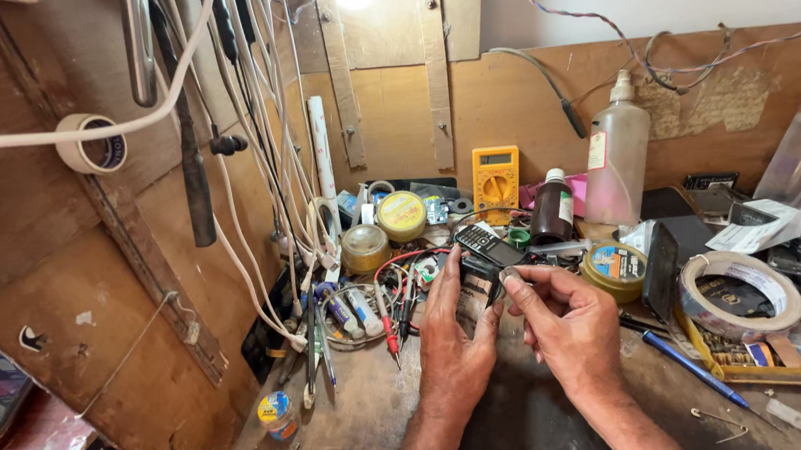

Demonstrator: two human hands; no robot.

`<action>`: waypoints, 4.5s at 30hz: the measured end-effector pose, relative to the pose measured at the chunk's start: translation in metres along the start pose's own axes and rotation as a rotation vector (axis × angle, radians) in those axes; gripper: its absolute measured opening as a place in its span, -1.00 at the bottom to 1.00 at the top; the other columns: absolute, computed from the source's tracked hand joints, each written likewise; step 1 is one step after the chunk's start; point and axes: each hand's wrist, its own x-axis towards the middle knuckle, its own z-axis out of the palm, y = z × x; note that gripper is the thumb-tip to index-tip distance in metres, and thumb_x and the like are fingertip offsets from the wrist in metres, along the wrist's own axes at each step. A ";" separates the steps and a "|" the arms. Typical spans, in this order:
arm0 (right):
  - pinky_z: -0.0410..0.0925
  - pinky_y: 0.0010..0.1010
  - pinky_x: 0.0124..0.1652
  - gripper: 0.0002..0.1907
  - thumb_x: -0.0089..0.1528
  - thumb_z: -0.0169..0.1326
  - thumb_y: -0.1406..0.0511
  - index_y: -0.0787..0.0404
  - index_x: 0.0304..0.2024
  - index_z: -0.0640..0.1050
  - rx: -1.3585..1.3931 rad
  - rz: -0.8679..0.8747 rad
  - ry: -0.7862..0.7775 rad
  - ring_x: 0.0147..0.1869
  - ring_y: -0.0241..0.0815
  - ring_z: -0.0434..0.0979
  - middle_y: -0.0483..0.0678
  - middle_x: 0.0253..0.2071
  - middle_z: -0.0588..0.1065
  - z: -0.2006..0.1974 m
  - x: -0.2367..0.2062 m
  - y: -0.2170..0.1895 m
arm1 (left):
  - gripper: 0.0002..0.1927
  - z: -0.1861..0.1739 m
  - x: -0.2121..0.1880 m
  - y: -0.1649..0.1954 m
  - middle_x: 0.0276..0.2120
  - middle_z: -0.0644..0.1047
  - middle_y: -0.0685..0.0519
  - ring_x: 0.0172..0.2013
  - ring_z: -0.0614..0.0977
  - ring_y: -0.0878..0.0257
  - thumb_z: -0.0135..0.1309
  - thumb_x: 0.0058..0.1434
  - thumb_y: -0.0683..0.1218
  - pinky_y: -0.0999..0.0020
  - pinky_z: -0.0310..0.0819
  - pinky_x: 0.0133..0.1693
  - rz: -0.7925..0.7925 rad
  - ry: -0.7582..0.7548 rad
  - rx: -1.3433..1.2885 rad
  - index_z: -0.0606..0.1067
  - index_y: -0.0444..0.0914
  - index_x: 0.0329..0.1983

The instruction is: The person holds a small black electronic device and uses a metal prying tool to work on its edges and seams. The person repeatedly pries and adjusts the device while turning it over in their hands.

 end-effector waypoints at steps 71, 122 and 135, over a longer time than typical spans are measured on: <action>0.28 -0.64 -0.54 -0.76 0.21 0.26 0.31 0.25 -0.08 0.69 -0.077 -0.227 0.031 -0.49 -0.51 0.44 -0.17 -0.48 0.58 0.002 -0.010 -0.004 | -0.29 -0.021 0.004 0.033 0.20 0.48 -0.24 0.20 0.53 -0.13 0.22 0.12 -0.31 0.11 0.42 0.17 0.070 0.081 0.076 0.32 -0.35 0.37; 0.08 -0.59 -0.73 -0.80 0.17 0.28 0.32 0.29 -0.19 0.69 0.200 0.076 -0.145 -0.69 -0.44 0.31 -0.11 -0.58 0.53 -0.002 0.000 -0.010 | -0.28 -0.024 0.006 0.030 0.16 0.53 -0.20 0.18 0.58 -0.06 0.23 0.06 -0.37 0.17 0.47 0.14 0.066 0.034 0.033 0.36 -0.34 0.35; 0.16 -0.59 -0.69 -0.74 0.19 0.23 0.33 0.27 -0.08 0.66 0.024 -0.082 -0.038 -0.64 -0.46 0.35 -0.14 -0.50 0.56 0.000 -0.011 -0.021 | -0.28 -0.023 0.002 0.035 0.22 0.48 -0.25 0.22 0.54 -0.13 0.15 0.09 -0.41 0.14 0.46 0.16 0.141 0.072 0.032 0.31 -0.37 0.37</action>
